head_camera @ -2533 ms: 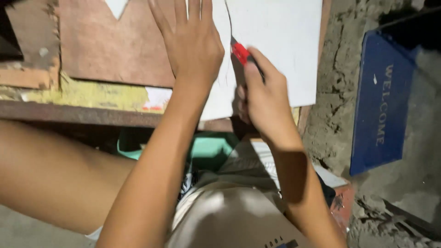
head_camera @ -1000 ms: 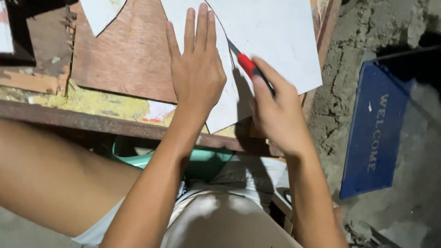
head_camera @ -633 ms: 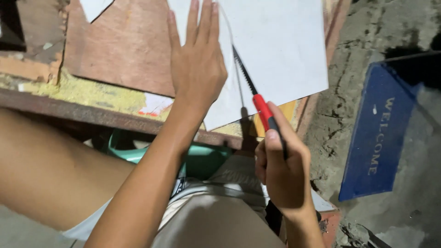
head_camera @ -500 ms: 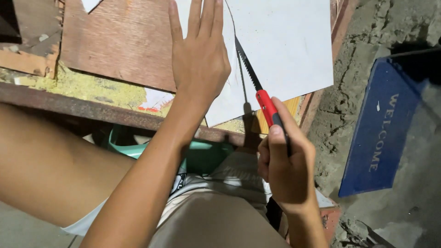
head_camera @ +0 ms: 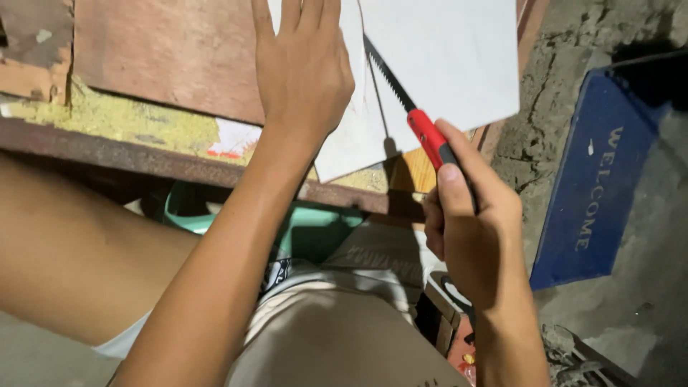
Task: Cutting a curved shape out of a thin white sheet using a small hand saw on a workbench.
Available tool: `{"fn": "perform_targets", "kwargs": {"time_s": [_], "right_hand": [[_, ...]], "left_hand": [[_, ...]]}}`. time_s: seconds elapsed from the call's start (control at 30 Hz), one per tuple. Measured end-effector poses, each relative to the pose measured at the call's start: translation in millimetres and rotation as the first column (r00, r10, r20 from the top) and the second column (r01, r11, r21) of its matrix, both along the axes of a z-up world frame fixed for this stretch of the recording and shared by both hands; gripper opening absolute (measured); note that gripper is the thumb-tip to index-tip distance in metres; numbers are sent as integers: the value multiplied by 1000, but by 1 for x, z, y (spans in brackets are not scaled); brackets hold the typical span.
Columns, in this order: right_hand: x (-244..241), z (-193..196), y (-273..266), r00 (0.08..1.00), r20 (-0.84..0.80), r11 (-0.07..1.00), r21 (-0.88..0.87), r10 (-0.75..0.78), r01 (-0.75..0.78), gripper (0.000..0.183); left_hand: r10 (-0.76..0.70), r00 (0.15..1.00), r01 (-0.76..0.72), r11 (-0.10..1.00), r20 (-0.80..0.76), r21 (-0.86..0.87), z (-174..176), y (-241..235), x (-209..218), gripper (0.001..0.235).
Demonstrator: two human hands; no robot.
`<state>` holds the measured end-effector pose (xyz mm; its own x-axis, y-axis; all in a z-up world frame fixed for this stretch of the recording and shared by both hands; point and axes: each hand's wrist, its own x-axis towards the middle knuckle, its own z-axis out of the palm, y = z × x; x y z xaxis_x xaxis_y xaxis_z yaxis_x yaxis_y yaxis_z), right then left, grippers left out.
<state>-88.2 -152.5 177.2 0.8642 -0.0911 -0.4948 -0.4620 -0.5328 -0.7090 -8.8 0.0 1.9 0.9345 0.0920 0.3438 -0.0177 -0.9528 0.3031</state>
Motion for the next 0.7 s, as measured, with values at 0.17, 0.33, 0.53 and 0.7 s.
{"fn": "perform_targets", "kwargs": {"time_s": [0.17,0.33,0.53,0.7], "right_hand": [[12,-19,-3,929,88,928,-135,360,-347,72],[60,-73,15,963,62,964,25,264,-266,59],[53,-54,5,989,66,987,87,131,-137,50],[12,-4,-2,996,20,993,87,84,-85,58]], "left_hand": [[-77,994,65,988,-76,-141,1,2,0,48],[-36,995,30,998,-89,-64,0,1,4,50],[-41,994,33,996,-97,-83,5,-7,6,52],[16,1000,-16,1000,17,7,-9,-1,0,49]]}}
